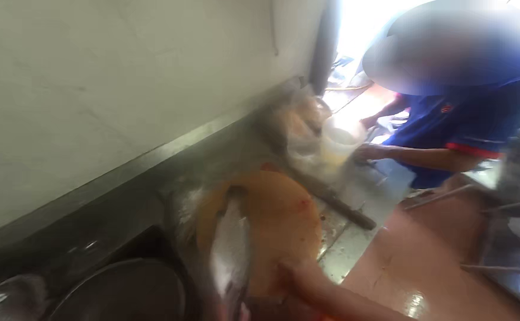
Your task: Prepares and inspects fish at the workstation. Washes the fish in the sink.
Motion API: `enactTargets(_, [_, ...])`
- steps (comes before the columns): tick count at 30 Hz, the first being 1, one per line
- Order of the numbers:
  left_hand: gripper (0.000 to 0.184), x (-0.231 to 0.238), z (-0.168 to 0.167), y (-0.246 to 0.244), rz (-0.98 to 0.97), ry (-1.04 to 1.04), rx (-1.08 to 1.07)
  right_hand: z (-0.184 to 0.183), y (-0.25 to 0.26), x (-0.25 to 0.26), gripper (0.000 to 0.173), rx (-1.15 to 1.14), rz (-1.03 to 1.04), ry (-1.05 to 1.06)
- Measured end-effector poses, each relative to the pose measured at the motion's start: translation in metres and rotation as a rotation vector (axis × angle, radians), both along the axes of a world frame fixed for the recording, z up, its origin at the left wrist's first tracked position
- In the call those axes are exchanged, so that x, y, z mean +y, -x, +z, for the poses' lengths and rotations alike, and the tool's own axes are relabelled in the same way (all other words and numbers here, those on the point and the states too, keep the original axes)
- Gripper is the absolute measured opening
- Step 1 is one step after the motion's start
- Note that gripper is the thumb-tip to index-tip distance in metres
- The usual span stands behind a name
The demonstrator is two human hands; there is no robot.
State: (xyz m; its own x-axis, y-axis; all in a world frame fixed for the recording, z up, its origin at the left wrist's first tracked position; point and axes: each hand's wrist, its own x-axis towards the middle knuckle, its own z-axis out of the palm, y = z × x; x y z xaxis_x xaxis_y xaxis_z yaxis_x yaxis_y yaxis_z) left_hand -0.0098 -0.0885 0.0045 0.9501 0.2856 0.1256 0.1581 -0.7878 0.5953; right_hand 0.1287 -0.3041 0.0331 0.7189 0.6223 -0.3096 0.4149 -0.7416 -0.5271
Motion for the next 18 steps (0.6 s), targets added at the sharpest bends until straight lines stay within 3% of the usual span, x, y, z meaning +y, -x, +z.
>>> enactTargets(3, [0.084,0.000,-0.008,-0.003,0.060,0.063,-0.171,0.016,0.003,0.031,0.033,0.193,0.024,0.137])
enactTargets(7, [0.093,0.019,0.010,-0.018,0.220,0.340,-0.225,0.006,0.035,0.023,0.026,0.086,0.154,-0.107])
enactTargets(10, [0.081,0.022,0.020,-0.019,0.267,0.481,-0.132,0.005,0.026,0.033,0.028,0.161,-0.005,-0.085])
enactTargets(13, [0.064,0.015,0.012,-0.021,0.313,0.579,-0.135,0.001,0.032,0.043,0.026,0.161,0.084,-0.062])
enactTargets(15, [0.058,0.014,0.003,-0.016,0.305,0.561,-0.180,0.004,0.042,0.039,0.026,0.134,0.151,-0.087])
enactTargets(18, [0.061,0.011,-0.016,0.007,0.148,0.284,-0.176,0.001,0.024,0.026,0.030,0.106,0.025,-0.023])
